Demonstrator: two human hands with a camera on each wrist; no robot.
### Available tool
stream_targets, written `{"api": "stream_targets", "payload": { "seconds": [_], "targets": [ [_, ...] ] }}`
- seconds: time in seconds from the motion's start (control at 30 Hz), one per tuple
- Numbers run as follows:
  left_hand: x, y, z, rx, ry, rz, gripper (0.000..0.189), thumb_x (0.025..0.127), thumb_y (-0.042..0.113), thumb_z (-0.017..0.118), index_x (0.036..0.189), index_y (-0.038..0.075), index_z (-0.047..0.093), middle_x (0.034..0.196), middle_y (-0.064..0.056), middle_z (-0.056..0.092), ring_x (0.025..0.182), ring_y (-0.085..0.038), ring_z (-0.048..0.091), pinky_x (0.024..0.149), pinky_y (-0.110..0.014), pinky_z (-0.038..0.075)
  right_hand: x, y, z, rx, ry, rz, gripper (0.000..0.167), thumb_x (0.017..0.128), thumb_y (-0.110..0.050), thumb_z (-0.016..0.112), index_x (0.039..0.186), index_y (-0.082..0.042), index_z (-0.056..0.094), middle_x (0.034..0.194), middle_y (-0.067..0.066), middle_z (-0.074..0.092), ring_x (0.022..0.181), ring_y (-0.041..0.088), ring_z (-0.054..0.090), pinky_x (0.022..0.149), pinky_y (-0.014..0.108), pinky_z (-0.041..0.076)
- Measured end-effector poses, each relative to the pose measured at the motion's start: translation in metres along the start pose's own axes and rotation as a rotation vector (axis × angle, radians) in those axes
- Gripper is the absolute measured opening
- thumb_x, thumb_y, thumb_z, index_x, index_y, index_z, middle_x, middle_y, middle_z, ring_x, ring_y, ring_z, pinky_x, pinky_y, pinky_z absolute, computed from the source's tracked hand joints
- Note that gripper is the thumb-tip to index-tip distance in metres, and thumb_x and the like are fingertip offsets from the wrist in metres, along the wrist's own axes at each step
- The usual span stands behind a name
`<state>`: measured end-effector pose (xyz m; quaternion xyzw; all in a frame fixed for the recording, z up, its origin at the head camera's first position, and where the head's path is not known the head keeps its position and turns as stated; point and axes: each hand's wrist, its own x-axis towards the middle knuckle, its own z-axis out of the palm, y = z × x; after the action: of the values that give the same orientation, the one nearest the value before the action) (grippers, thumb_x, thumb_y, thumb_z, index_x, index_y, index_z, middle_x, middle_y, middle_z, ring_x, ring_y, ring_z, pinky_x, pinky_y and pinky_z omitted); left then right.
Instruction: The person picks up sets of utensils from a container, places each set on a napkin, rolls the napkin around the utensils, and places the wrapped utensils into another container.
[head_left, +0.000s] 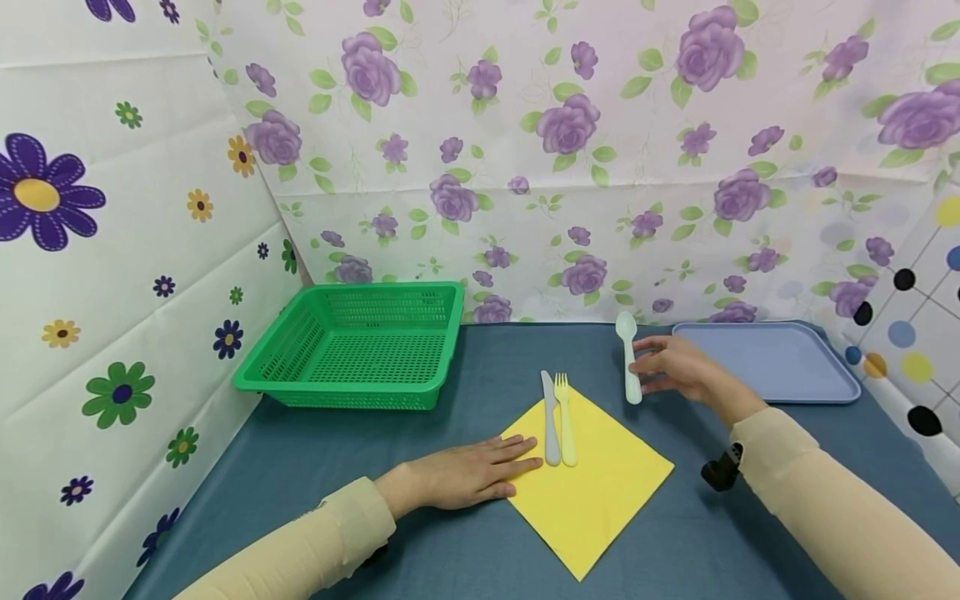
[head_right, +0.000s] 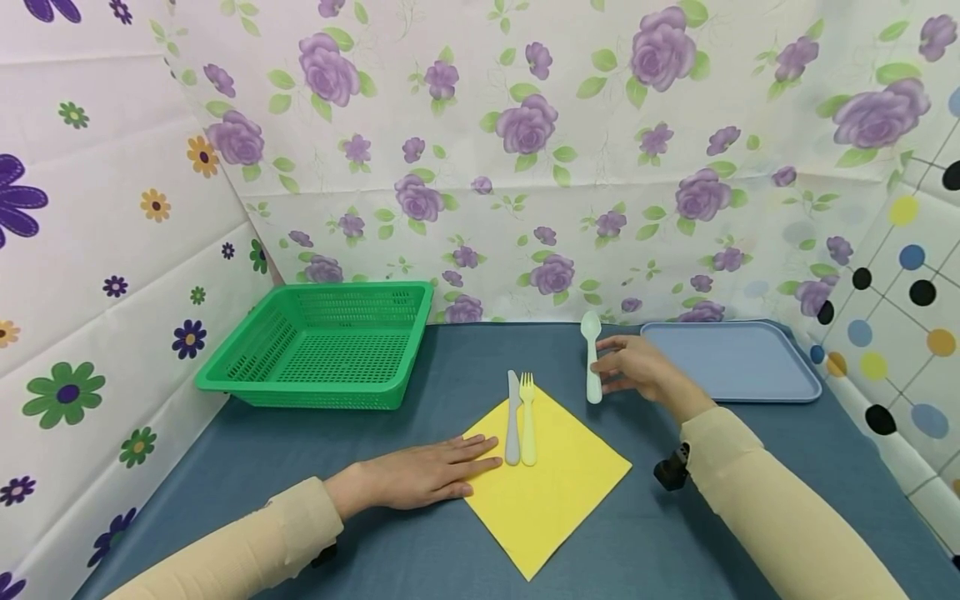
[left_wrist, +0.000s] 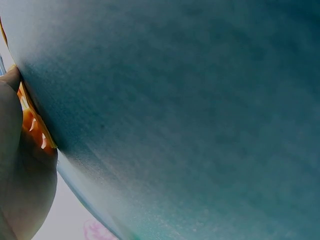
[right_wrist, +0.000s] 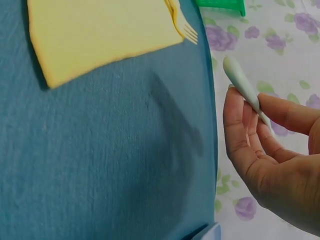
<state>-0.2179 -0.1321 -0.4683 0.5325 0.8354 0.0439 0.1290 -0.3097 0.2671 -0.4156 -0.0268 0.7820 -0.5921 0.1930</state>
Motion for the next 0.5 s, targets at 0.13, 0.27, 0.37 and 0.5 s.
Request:
{"api": "stream_targets", "payload": {
  "seconds": [0.13, 0.27, 0.37, 0.5],
  "targets": [
    [0.0, 0.0, 0.0, -0.002, 0.002, 0.004, 0.057, 0.116, 0.04, 0.029, 0.169, 0.024, 0.017, 0.175, -0.002, 0.008, 0.161, -0.017, 0.007, 0.129, -0.033, 0.012, -0.001, 0.0, 0.005, 0.014, -0.007, -0.002, 0.063, 0.102, -0.008, 0.065, 0.154, 0.01, 0.034, 0.104, 0.007, 0.067, 0.092, 0.019, 0.065, 0.083, 0.039, 0.062],
    [0.0, 0.0, 0.0, -0.007, 0.003, 0.007, 0.057, 0.116, 0.04, 0.029, 0.169, 0.024, 0.017, 0.175, -0.002, 0.009, 0.161, -0.018, 0.008, 0.129, -0.033, 0.012, 0.0, 0.002, 0.009, 0.027, -0.019, -0.004, 0.064, 0.102, -0.008, 0.065, 0.155, 0.01, 0.033, 0.106, 0.009, 0.065, 0.093, 0.02, 0.065, 0.084, 0.04, 0.063],
    [0.0, 0.0, 0.0, -0.011, 0.004, 0.008, 0.057, 0.116, 0.04, 0.029, 0.169, 0.024, 0.017, 0.175, -0.002, 0.009, 0.161, -0.018, 0.008, 0.129, -0.033, 0.012, 0.001, 0.003, 0.014, 0.031, -0.042, 0.001, 0.064, 0.102, -0.008, 0.065, 0.155, 0.009, 0.033, 0.108, 0.012, 0.063, 0.093, 0.022, 0.064, 0.085, 0.041, 0.062],
    [0.0, 0.0, 0.0, -0.014, 0.004, 0.008, 0.057, 0.116, 0.041, 0.028, 0.169, 0.024, 0.017, 0.175, -0.002, 0.009, 0.161, -0.018, 0.008, 0.129, -0.033, 0.012, 0.003, 0.004, 0.021, 0.036, -0.073, 0.013, 0.064, 0.102, -0.007, 0.064, 0.155, 0.009, 0.031, 0.109, 0.014, 0.063, 0.093, 0.023, 0.064, 0.085, 0.041, 0.062]
  ]
}}
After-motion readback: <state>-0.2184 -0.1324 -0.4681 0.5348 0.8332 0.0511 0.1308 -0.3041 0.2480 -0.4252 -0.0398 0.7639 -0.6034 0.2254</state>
